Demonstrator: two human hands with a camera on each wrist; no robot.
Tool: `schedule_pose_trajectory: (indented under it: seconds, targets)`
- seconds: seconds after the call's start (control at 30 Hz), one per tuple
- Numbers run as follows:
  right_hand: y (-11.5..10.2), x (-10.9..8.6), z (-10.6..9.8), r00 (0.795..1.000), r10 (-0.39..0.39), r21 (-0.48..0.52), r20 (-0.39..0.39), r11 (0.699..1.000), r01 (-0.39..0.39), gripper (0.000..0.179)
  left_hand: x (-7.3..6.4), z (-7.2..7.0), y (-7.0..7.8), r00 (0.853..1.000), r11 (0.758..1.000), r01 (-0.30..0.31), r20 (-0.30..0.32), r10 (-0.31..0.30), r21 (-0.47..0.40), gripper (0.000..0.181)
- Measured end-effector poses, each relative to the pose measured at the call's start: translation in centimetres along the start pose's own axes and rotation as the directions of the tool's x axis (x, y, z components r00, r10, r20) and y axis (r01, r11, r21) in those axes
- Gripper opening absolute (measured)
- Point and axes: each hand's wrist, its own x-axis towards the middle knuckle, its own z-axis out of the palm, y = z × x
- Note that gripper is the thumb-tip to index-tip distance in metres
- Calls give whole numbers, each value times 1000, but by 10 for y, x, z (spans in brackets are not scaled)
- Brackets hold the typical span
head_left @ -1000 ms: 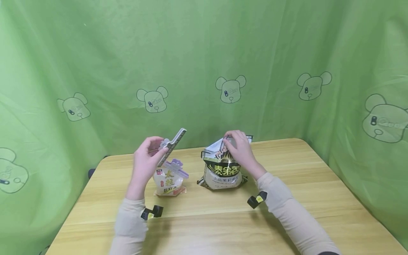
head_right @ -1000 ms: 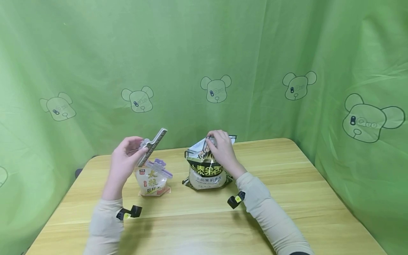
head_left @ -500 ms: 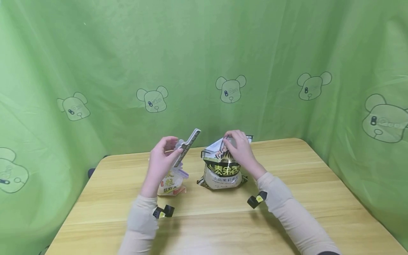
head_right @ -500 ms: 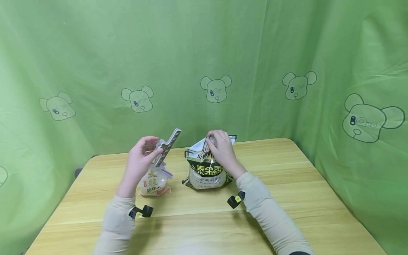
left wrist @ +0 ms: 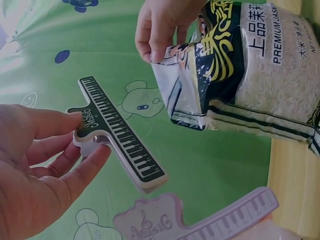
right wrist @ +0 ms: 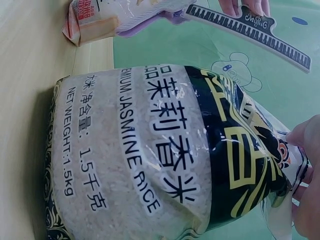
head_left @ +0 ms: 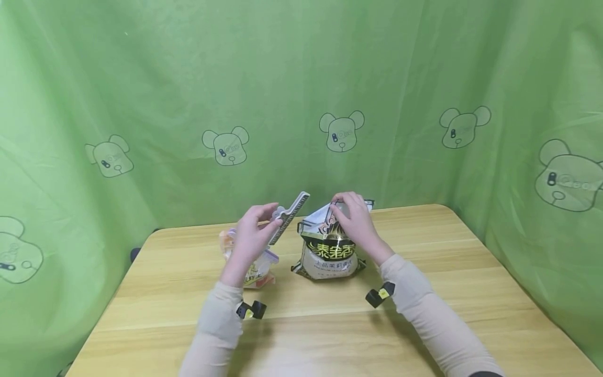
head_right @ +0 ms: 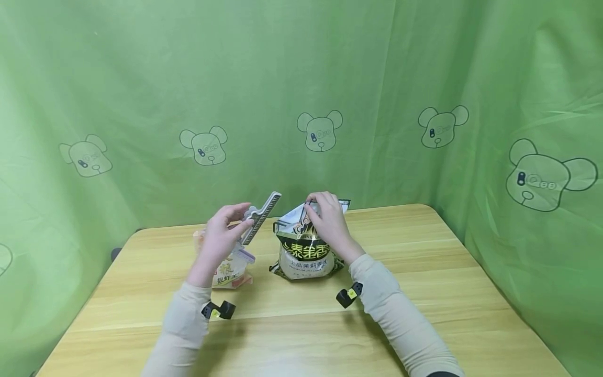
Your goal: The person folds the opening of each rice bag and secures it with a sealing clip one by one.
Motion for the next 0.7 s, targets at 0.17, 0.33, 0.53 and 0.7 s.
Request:
schedule_pose_trajectory:
  seconds: [0.17,0.33,0.53,0.7]
  targets:
    - [0,1,0,1000,-10,-1,-3,1000,10,19,3,7,-1,1000,1000,-6,11,6,14,33]
    - [1,1,0,1000,-7,3,-2,1000,7,19,4,12,-3,1000,999,-5,13,5,38,31]
    - [0,0,0,1000,-1,0,-1,1000,1,19,6,16,-6,999,996,-14,33,11,92,30]
    - [0,0,0,1000,-5,3,-7,1000,5,19,8,18,-10,999,991,-38,39,33,131,30]
